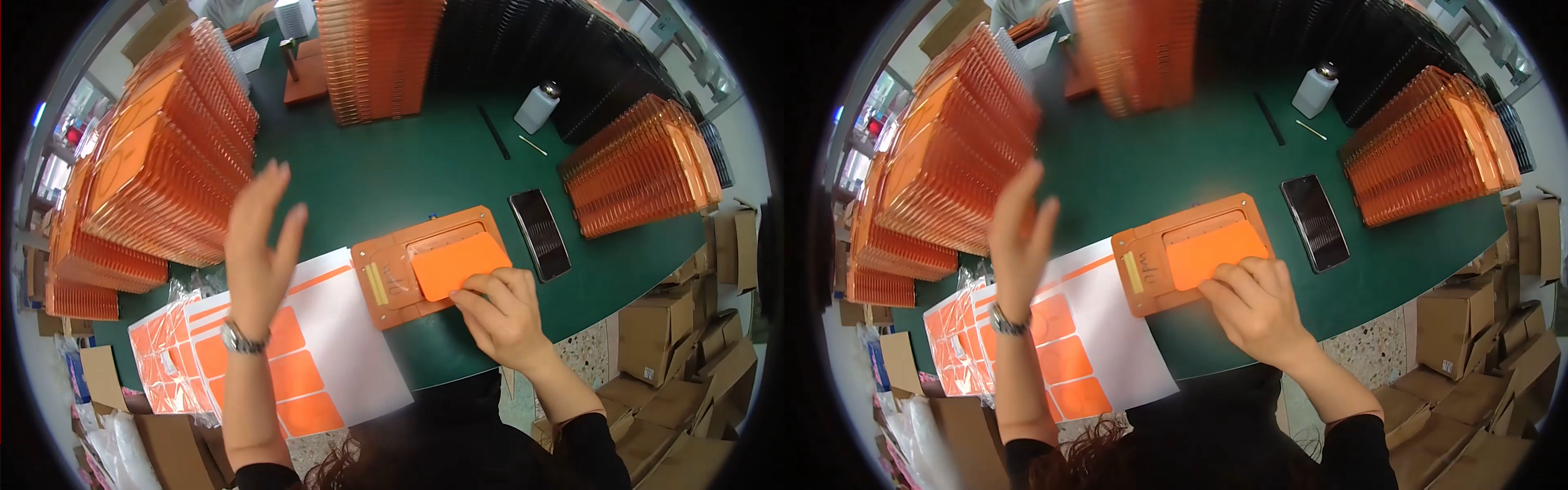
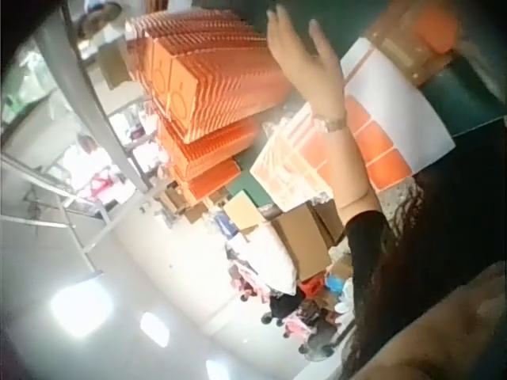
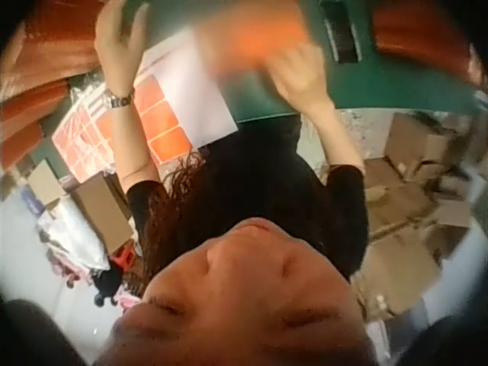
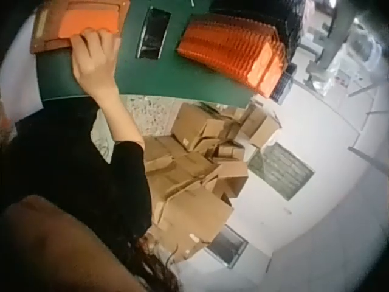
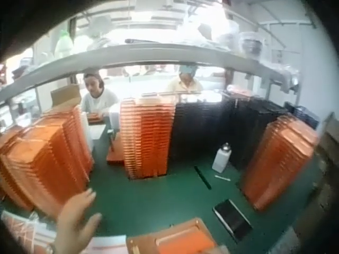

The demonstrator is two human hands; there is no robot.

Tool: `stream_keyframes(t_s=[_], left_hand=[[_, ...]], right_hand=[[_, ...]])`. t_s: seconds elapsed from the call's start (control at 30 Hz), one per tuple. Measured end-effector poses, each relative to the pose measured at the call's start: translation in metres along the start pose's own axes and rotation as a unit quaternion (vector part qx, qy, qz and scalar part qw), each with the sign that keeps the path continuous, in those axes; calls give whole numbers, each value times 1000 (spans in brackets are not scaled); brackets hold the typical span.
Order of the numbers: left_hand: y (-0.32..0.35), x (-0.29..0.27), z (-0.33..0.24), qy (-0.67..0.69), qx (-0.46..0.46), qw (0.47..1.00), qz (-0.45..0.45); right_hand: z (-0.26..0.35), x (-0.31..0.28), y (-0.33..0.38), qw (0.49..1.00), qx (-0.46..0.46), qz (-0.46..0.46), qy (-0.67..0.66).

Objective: Applying orange adhesive labels to transparent phone cases using a registration jig.

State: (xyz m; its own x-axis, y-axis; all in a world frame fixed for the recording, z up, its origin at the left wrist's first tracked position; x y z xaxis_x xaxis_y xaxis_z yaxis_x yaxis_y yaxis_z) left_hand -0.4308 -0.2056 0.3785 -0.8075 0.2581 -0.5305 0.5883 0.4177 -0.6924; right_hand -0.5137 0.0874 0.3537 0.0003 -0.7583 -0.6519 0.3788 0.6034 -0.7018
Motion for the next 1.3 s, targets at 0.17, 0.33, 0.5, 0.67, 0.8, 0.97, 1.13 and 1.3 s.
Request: stream_keyframes(t_s=[0.17, 0.33, 0.5, 0.67, 0.8, 0.97, 1.13, 1.3], left_hand=[[-142, 36, 4, -30, 154, 985, -74], [-215, 64, -19, -60, 177, 982, -40], [-229, 79, -34, -122, 50, 991, 27], [-237, 85, -19, -128, 63, 990, 10], [-257, 88, -4, -92, 11, 996, 10], [-268, 84, 11, 54, -77, 995, 45], [-232, 46, 6, 71, 99, 992, 30], [-40, 19, -25, 184, -76, 979, 43]], right_hand=[[0, 22, 3, 999, 22, 16, -41], [-15, 29, 11, 996, 58, 33, -58], [-16, 25, 13, 995, 70, 34, -57], [-20, 32, 13, 992, 84, 52, -73], [-17, 38, 8, 992, 74, 74, -65], [-8, 58, -8, 994, 30, 91, -45], [-10, 47, -12, 991, -10, 97, -95], [-92, 0, 2, 970, 200, -124, -66]])
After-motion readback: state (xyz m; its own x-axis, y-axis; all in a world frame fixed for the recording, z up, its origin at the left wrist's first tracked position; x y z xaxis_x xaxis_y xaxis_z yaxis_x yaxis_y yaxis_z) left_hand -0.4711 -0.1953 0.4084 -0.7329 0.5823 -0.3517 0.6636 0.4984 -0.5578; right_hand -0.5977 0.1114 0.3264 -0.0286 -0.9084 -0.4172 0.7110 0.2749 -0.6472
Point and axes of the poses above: each hand's wrist, its own y-axis away from the middle knuckle, its own x-axis out of the palm, z = x × y, the point moved 4 cm from there along -y, towards the middle knuckle, and after that the axes turned 13 degrees about -z, right-handed, at the moved point
